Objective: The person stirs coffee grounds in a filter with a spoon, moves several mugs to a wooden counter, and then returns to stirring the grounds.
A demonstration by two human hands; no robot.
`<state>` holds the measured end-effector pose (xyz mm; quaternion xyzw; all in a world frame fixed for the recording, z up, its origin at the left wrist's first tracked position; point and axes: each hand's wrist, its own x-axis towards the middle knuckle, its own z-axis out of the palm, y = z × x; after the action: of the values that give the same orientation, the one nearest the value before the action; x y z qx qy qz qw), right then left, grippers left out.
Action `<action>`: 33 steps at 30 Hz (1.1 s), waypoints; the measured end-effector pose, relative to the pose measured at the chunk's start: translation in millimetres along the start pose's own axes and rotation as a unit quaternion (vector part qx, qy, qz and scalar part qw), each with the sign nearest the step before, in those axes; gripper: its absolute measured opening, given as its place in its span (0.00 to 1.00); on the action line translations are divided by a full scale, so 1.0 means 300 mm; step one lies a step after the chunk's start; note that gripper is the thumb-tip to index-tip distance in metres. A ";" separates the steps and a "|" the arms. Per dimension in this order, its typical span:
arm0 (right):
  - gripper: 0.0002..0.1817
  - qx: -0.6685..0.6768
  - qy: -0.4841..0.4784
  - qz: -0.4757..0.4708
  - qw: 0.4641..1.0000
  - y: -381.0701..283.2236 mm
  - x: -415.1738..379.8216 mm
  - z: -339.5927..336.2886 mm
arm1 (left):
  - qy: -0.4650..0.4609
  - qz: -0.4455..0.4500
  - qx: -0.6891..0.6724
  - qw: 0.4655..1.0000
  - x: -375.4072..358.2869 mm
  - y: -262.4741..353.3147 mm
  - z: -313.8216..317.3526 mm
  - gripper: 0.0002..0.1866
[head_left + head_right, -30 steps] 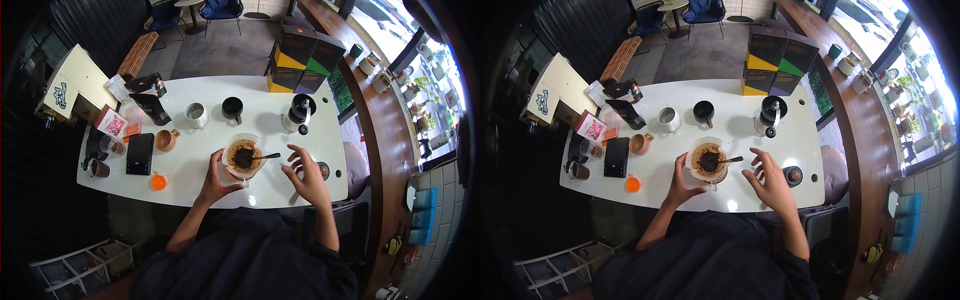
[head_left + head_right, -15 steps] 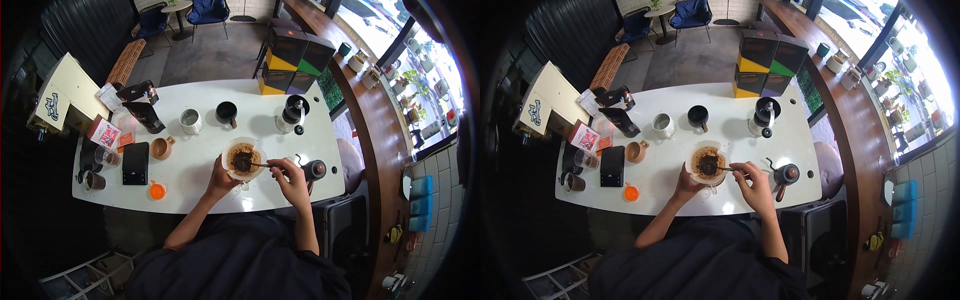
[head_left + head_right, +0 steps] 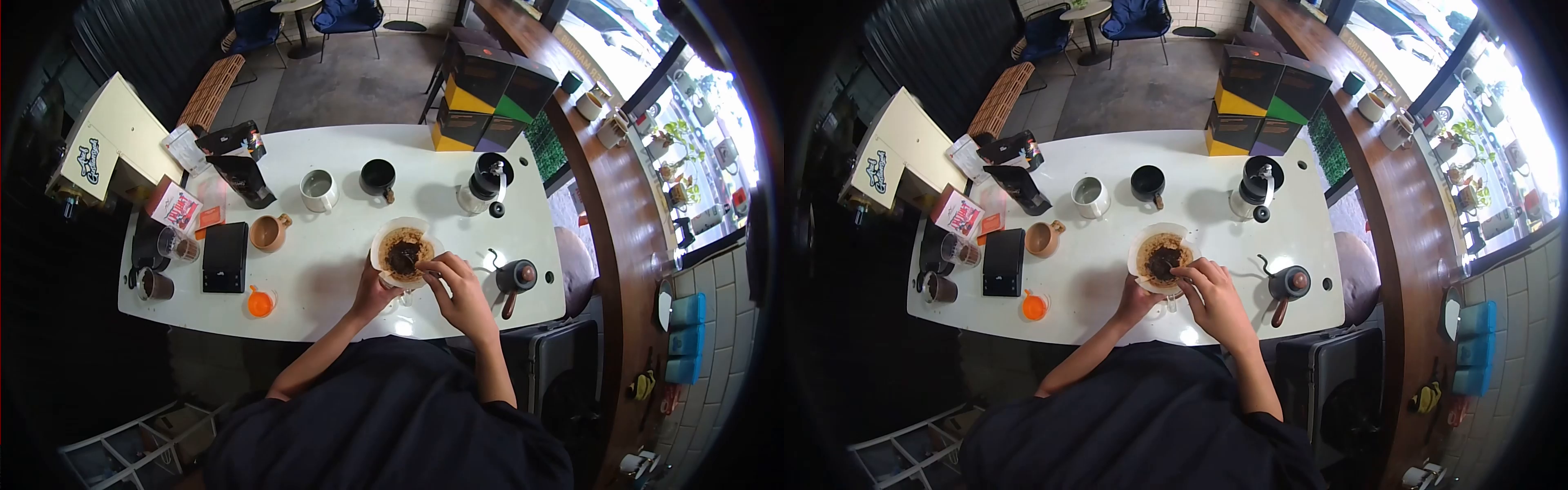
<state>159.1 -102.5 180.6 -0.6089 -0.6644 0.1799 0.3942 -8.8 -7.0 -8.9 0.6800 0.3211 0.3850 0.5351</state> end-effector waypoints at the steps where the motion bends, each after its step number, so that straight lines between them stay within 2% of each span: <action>1: 0.11 -0.051 -0.001 -0.022 0.998 0.001 0.007 0.000 | -0.005 0.000 -0.010 1.000 0.005 0.018 -0.001 0.39; 8: 0.12 -0.106 0.003 -0.066 0.992 -0.035 0.004 -0.027 | -0.003 0.022 0.010 1.000 -0.003 -0.030 0.007 0.36; 12: 0.14 -0.070 0.008 -0.074 0.995 -0.029 -0.001 -0.038 | -0.006 0.033 0.048 0.998 0.005 0.013 0.001 0.36; 18: 0.15 -0.092 0.023 -0.096 0.991 0.000 0.032 -0.022 | 0.028 0.042 0.034 0.998 0.029 0.055 0.011 0.36; 20: 0.15 -0.124 0.014 -0.095 0.988 0.009 0.042 -0.013 | 0.023 0.034 -0.026 0.999 0.030 0.055 0.013 0.36; 23: 0.13 -0.122 0.001 -0.082 0.989 0.019 0.048 -0.004 | 0.025 0.026 0.014 0.999 0.020 0.030 0.018 0.37; 25: 0.12 -0.112 0.007 -0.079 0.991 0.014 0.044 -0.003 | 0.029 0.022 -0.017 0.999 0.021 0.025 0.028 0.38; 33: 0.10 -0.052 0.006 -0.064 0.997 0.019 0.051 -0.001 | 0.019 0.019 0.004 1.000 0.009 0.028 0.018 0.40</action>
<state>164.0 -87.1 181.4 -0.5862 -0.7078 0.1161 0.3766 -2.7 -9.1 -0.8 0.6808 0.3197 0.4065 0.5187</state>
